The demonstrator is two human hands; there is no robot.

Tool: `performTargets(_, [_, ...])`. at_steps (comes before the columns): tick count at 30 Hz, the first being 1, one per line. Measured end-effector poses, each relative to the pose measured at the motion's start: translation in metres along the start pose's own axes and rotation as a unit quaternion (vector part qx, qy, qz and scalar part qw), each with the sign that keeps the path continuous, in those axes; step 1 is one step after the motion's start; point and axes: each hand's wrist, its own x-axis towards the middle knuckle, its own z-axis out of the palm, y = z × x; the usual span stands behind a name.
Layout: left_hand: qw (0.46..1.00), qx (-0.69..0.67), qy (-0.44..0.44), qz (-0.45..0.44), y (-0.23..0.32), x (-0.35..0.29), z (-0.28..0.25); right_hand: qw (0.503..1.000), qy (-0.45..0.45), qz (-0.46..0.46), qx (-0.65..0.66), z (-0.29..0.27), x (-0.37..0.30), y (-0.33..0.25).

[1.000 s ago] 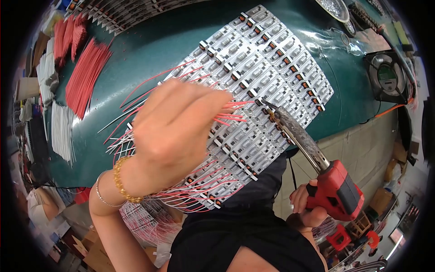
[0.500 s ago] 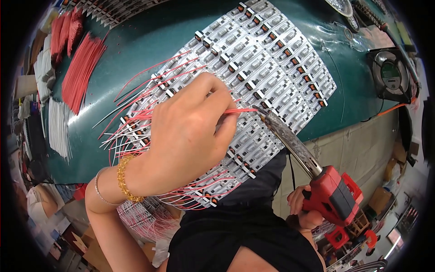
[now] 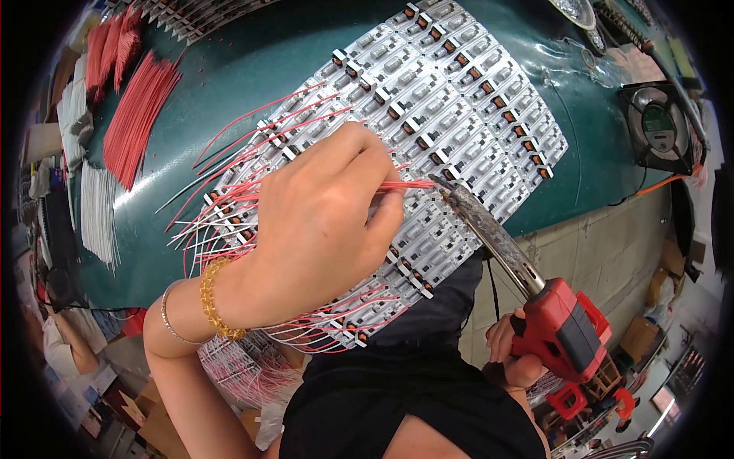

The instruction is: The person solders red and white wires onto an array of circuit boards using a soldering iron, picking up and positioning the wires by hand.

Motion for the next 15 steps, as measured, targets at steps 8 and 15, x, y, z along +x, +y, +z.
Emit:
performTargets(8, [0.999,0.013,-0.040,-0.015,0.003,-0.001,-0.006,0.999,0.039,-0.016,-0.018,0.011,0.001,0.002])
performTargets(15, [0.988,0.046,0.070,0.132,-0.002,0.003,-0.017,0.997,0.079,0.008,-0.014,0.013,-0.001,-0.006])
